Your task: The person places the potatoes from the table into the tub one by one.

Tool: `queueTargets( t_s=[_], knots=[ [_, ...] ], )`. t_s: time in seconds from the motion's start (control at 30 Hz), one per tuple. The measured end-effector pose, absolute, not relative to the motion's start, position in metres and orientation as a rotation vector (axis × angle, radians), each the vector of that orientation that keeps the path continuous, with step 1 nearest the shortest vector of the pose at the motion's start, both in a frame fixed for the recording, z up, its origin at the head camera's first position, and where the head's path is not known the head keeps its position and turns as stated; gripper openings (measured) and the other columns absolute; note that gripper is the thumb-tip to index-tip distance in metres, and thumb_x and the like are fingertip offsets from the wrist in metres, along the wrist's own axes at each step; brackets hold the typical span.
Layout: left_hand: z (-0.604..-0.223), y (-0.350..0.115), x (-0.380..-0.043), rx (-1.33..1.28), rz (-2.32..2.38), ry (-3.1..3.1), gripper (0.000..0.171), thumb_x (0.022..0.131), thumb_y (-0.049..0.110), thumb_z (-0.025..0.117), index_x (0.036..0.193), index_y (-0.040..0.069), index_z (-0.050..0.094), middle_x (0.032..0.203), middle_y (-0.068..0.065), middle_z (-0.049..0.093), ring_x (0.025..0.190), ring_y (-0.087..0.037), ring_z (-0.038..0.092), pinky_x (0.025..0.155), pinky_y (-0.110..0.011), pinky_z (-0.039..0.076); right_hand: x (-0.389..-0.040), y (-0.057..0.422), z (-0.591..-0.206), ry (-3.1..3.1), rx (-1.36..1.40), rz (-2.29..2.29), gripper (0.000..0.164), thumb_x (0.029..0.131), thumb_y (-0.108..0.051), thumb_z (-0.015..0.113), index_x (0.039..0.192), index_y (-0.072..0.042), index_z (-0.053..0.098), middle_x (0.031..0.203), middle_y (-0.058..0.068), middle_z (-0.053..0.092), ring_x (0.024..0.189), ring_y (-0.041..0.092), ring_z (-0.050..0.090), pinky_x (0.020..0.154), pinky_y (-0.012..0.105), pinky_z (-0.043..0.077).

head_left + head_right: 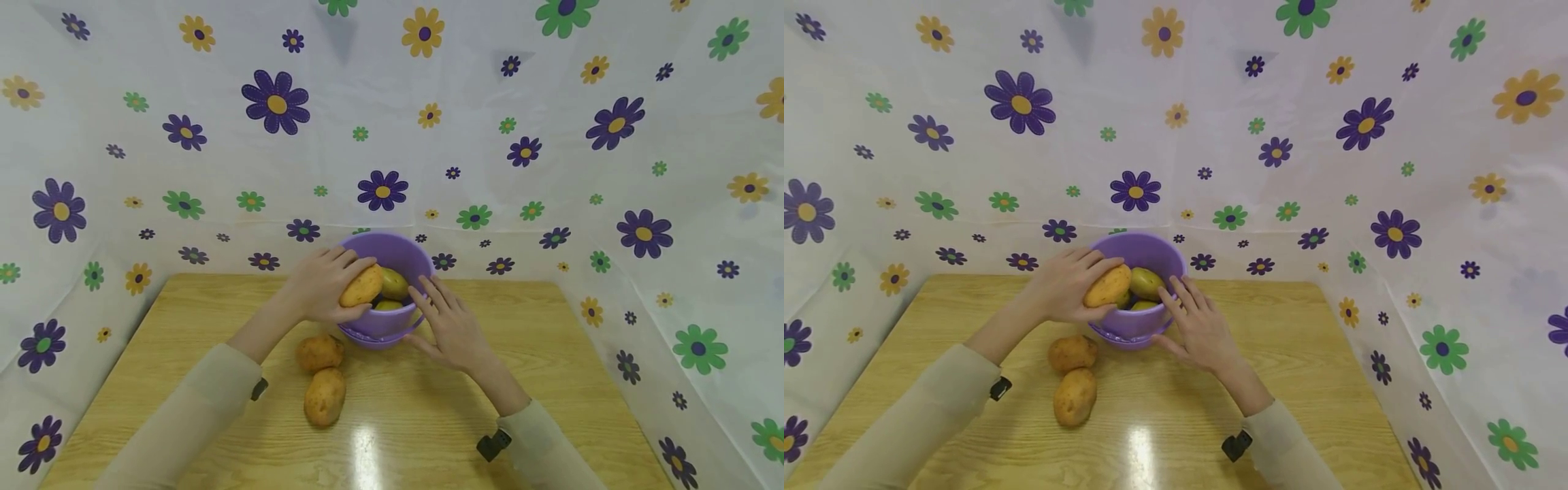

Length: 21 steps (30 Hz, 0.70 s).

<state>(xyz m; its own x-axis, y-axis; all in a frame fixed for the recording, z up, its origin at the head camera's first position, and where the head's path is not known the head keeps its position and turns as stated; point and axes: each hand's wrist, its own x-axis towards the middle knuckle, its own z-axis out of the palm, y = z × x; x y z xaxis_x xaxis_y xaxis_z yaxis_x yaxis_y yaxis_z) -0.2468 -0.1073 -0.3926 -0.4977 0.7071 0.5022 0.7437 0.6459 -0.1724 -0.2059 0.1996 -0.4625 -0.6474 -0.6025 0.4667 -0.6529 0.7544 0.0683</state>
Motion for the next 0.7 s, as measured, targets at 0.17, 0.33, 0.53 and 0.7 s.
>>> queueTargets(
  t_s=[0.17, 0.33, 0.53, 0.7],
  knots=[
    [-0.391, -0.102, -0.253, -1.142, -0.064, -2.330, 0.077, 0.086, 0.065, 0.066, 0.140, 0.009, 0.065, 0.114, -0.012, 0.074, 0.105, -0.031, 0.070, 0.087, -0.044, 0.062, -0.206, 0.199, -0.463, -2.476, 0.941, 0.144, 0.088, 0.103, -0.076, 0.033, 0.162, -0.011, 0.041, 0.168, 0.019, 0.041, 0.157, 0.039, 0.038, 0.114, 0.059, 0.052],
    [-0.389, -0.096, -0.257, -1.170, -0.051, -2.336, 0.076, 0.086, 0.063, 0.067, 0.140, 0.010, 0.065, 0.114, -0.012, 0.074, 0.107, -0.032, 0.071, 0.089, -0.045, 0.062, -0.207, 0.199, -0.464, -2.460, 0.940, 0.147, 0.089, 0.103, -0.077, 0.031, 0.161, -0.011, 0.042, 0.167, 0.019, 0.043, 0.156, 0.040, 0.039, 0.113, 0.060, 0.052],
    [-0.389, -0.090, -0.262, -1.182, -0.021, -2.357, 0.075, 0.088, 0.063, 0.065, 0.140, 0.009, 0.064, 0.114, -0.012, 0.074, 0.105, -0.031, 0.071, 0.092, -0.044, 0.061, -0.207, 0.198, -0.465, -2.465, 0.938, 0.159, 0.092, 0.103, -0.079, 0.023, 0.161, -0.011, 0.041, 0.167, 0.019, 0.042, 0.156, 0.040, 0.038, 0.112, 0.061, 0.053],
    [-0.387, -0.086, -0.269, -1.182, 0.001, -2.422, 0.075, 0.090, 0.062, 0.065, 0.141, 0.008, 0.062, 0.118, -0.015, 0.073, 0.112, -0.034, 0.070, 0.098, -0.047, 0.060, -0.207, 0.199, -0.465, -2.475, 0.943, 0.153, 0.088, 0.103, -0.076, 0.032, 0.162, -0.011, 0.040, 0.168, 0.019, 0.041, 0.157, 0.040, 0.037, 0.110, 0.061, 0.054]
  ],
)
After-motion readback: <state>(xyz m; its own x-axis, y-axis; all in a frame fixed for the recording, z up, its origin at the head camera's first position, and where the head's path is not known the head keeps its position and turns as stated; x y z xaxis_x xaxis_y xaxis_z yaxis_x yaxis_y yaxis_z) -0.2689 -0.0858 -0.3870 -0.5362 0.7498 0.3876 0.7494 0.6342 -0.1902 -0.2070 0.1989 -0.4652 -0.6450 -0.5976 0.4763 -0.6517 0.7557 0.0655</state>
